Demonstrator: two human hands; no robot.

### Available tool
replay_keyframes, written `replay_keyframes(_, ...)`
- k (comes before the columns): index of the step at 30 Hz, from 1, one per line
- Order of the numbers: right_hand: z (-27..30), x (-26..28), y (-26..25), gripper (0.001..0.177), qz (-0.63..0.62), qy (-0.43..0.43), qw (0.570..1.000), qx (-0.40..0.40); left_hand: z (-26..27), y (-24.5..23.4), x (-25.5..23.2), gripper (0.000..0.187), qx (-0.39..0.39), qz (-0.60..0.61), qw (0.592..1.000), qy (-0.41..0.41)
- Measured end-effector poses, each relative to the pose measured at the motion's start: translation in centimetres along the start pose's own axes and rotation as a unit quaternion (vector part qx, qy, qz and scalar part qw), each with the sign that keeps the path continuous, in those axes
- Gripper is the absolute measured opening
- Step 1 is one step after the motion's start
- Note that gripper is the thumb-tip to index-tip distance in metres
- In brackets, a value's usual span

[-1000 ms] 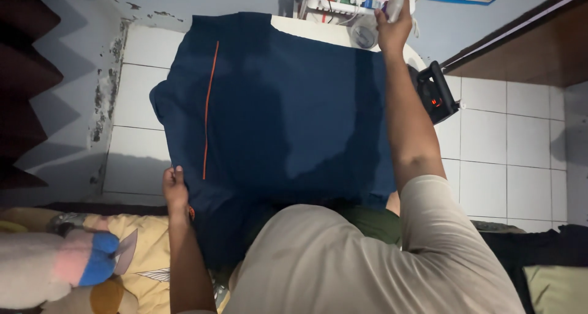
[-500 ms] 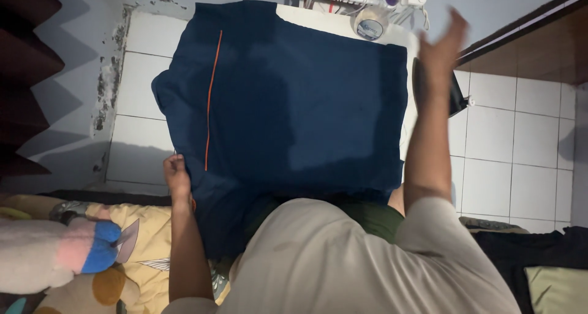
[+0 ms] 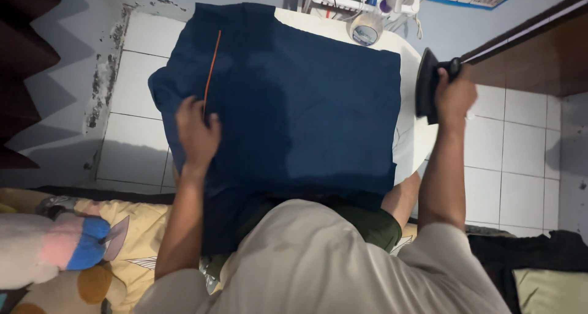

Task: Iron a blue uniform shirt on a small table while sitting on a bed.

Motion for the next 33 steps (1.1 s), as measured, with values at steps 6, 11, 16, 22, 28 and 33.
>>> replay_keyframes(6,6.2,12.4,-7.2,0.037,-0.08,-0.159,0.983,0.041,-2.5,4.8,-2.7,0.052,0.127,-0.004,0.987,0.093)
replay_keyframes(11,11.5,22.7,-0.9,0.043,-0.095,-0.267,0.952,0.113,-1.6,8.3,-1.9,0.063,0.169,-0.067,0.979,0.094)
replay_keyframes(16,15.9,29.4,3.4,0.035,-0.117,-0.362,0.901,0.207,-0.4,9.0,-1.0,0.07,0.157,-0.044,0.983,0.082)
replay_keyframes(22,15.0,27.3,3.6,0.04,-0.071,-0.354,0.907,0.215,-0.9,8.5,-1.1,0.07,0.174,-0.034,0.982,0.062)
replay_keyframes(28,10.5,20.2,2.9,0.044,0.006,-0.29,0.931,0.223,-0.4,9.0,-0.6,0.07,0.152,-0.036,0.985,0.079)
replay_keyframes(33,10.9,22.4,2.3,0.043,0.022,-0.321,0.917,0.235,-0.9,8.2,-1.4,0.069,0.158,-0.028,0.985,0.064)
Point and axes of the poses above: each hand's wrist, its own z-axis away from the middle knuckle, its own y-axis out of the palm, x = y × z, the point moved 4 cm from there along -z, towards the middle knuckle, and after that the axes turned 14 degrees about y, right-handed, at the moved point
